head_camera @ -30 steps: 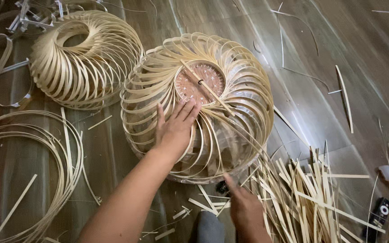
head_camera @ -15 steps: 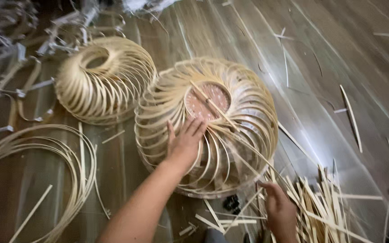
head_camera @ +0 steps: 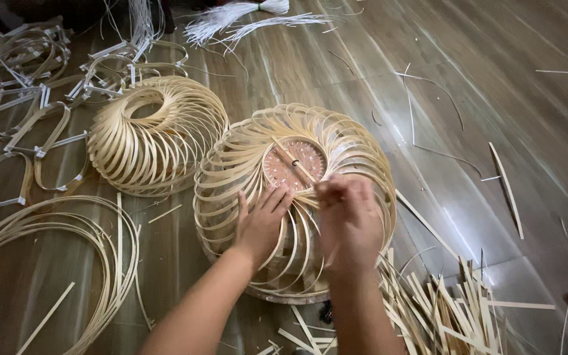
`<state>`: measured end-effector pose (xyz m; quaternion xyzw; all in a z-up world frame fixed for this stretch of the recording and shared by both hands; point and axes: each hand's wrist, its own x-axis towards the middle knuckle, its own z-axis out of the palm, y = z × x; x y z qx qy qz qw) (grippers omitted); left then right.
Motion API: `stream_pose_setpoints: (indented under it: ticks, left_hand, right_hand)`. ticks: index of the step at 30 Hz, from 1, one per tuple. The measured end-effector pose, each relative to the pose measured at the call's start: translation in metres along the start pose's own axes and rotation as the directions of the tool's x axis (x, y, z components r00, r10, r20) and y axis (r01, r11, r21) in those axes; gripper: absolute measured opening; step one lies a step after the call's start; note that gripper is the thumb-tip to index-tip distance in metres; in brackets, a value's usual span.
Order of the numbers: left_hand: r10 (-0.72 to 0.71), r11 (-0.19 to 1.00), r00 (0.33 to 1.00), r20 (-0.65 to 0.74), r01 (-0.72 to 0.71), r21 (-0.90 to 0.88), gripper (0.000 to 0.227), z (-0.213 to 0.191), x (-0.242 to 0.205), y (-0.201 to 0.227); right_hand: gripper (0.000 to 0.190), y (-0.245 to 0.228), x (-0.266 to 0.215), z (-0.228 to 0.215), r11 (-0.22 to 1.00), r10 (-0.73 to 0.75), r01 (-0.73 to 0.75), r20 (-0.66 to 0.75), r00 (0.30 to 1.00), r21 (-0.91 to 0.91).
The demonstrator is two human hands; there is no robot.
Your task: The person assembles a spherical bamboo lampshade by inserting and securing thin bamboo strips into a circular wooden frame, using a wooden mallet to tap them into place and applying glue to secure the joints.
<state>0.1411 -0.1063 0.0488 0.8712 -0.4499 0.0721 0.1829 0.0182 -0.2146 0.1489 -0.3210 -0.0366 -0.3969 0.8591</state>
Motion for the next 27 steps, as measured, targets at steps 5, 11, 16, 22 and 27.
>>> stream_pose_setpoints:
  ticks: [5, 11, 16, 22, 27]
  left_hand:
    - [-0.006, 1.0, 1.0, 0.028, 0.006, 0.016, 0.072, 0.004, 0.005, -0.007]
    - [0.003, 1.0, 0.999, -0.041, -0.004, -0.025, 0.066, 0.003, 0.008, 0.002]
    - [-0.044, 0.995, 0.998, 0.045, 0.048, -0.089, 0.063, -0.002, 0.0, 0.001]
    - [-0.051, 0.992, 0.99, 0.13, 0.066, -0.107, 0.074, -0.002, 0.006, 0.003]
    - [0.003, 0.998, 0.991, -0.133, -0.011, -0.055, 0.092, -0.002, 0.02, 0.002]
  right_hand:
    - [0.011, 0.006, 0.007, 0.009, 0.975, -0.156, 0.15, -0.024, 0.987, -0.162]
    - [0.016, -0.005, 0.026, 0.044, 0.936, -0.074, 0.04, -0.086, 0.993, -0.351]
    - [0.018, 0.012, 0.015, 0.063, 0.947, -0.017, 0.005, -0.036, 0.999, -0.321]
    - [0.016, 0.013, 0.023, 0.042, 0.941, -0.168, 0.126, -0.112, 0.979, -0.315]
    - [0.013, -0.021, 0.049, 0.021, 0.95, -0.199, 0.181, -0.047, 0.979, -0.254]
